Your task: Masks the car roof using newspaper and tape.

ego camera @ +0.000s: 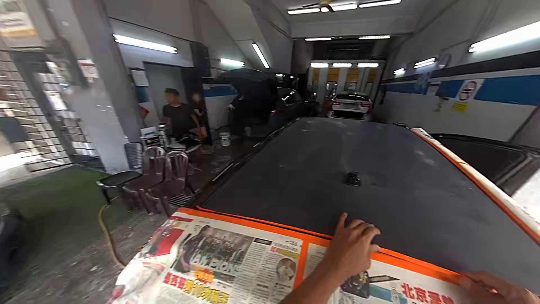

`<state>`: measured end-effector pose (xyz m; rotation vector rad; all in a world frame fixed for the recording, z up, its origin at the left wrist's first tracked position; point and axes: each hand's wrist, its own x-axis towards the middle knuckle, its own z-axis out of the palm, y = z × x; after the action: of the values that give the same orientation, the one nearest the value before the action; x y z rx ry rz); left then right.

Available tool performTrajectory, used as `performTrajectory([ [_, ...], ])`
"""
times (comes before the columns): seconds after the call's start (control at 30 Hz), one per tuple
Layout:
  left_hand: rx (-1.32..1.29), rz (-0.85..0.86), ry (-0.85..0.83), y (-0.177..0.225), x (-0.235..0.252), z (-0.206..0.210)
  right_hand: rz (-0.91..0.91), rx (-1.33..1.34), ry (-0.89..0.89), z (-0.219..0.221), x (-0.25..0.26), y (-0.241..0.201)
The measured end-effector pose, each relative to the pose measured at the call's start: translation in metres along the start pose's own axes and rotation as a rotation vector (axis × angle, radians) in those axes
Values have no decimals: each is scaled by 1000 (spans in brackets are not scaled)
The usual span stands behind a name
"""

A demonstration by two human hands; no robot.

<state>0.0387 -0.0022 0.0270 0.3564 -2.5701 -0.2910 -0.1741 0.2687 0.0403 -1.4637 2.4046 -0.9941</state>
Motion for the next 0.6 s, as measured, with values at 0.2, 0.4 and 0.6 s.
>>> performTrajectory([
  [0.2,43,22,1,-4,-1,7,26,167,132,-31,-10,57],
  [0.4,70,51,46,-7,-4,9,12,199,242,-47,-13,84],
  [0.6,74,148,43,-10,-7,6,-51,123,338,-40,-14,96],
])
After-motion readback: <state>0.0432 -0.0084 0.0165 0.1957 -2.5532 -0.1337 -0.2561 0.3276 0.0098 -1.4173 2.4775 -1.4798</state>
